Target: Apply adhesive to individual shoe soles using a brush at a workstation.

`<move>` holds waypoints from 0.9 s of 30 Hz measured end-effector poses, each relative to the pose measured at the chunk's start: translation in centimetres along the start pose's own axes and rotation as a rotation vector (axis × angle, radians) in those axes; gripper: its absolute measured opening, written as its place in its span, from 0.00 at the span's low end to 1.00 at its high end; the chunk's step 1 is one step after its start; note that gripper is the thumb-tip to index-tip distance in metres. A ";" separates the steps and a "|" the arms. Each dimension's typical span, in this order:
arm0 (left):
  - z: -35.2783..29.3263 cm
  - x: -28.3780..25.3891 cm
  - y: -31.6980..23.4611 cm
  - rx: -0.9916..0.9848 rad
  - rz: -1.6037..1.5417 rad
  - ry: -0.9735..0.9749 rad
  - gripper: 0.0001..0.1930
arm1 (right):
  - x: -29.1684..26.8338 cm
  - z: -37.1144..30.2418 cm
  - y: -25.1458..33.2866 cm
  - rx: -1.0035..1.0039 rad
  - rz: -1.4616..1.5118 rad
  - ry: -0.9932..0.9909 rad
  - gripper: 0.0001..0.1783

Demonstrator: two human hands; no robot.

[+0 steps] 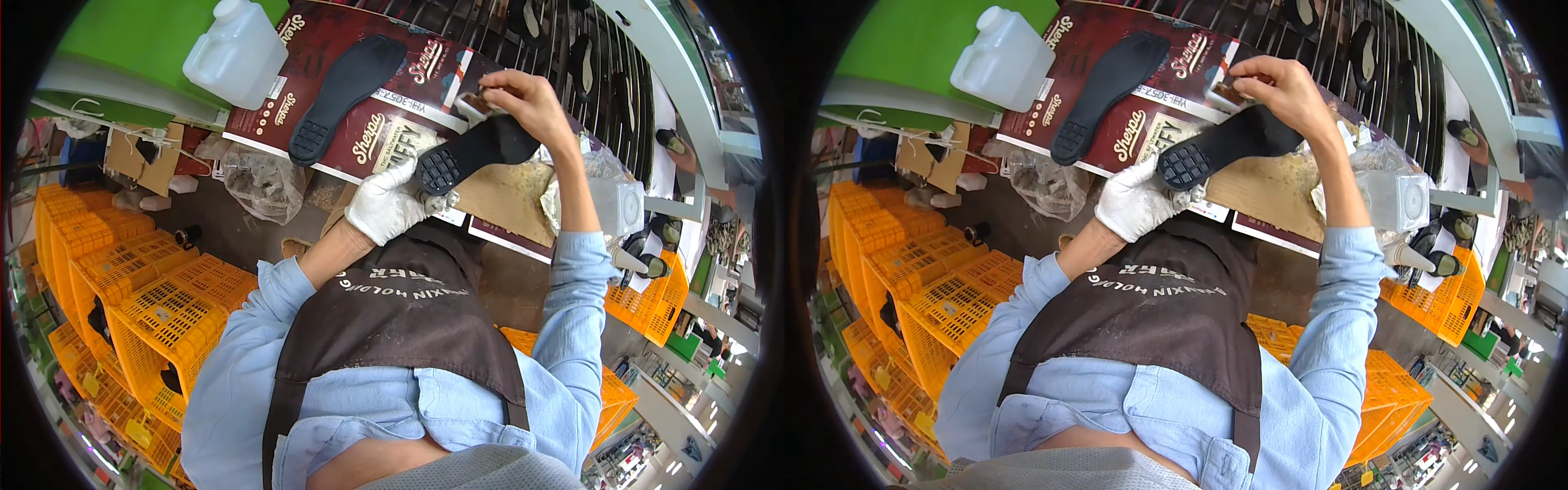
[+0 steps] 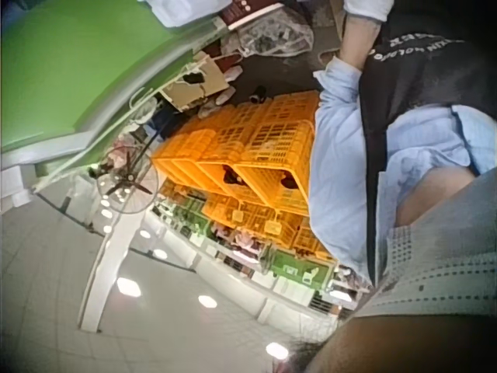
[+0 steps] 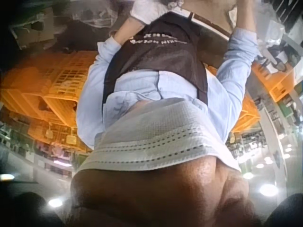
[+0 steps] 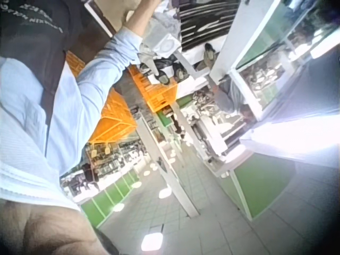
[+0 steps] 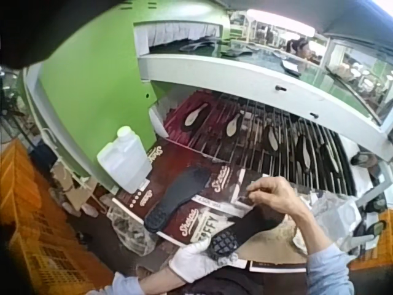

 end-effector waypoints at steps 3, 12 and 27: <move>-0.2 -0.5 -0.1 0.029 0.003 -0.074 0.23 | 2.8 -0.7 1.0 -0.034 0.092 0.231 0.09; -0.3 0.7 0.0 -0.059 0.172 0.015 0.27 | -5.9 -3.6 -2.4 0.151 0.248 -0.545 0.12; 1.5 8.7 2.9 -0.059 0.694 0.156 0.48 | -8.8 -25.4 -7.6 0.067 0.696 -1.130 0.13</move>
Point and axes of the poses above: each hand's wrist, its own z-axis towards the middle knuckle, its own x-axis out of the palm, y = z × x, the point moved 9 cm from there along z, towards the middle knuckle, and after that the axes turned 2 degrees about -y, right-handed, at the moved point
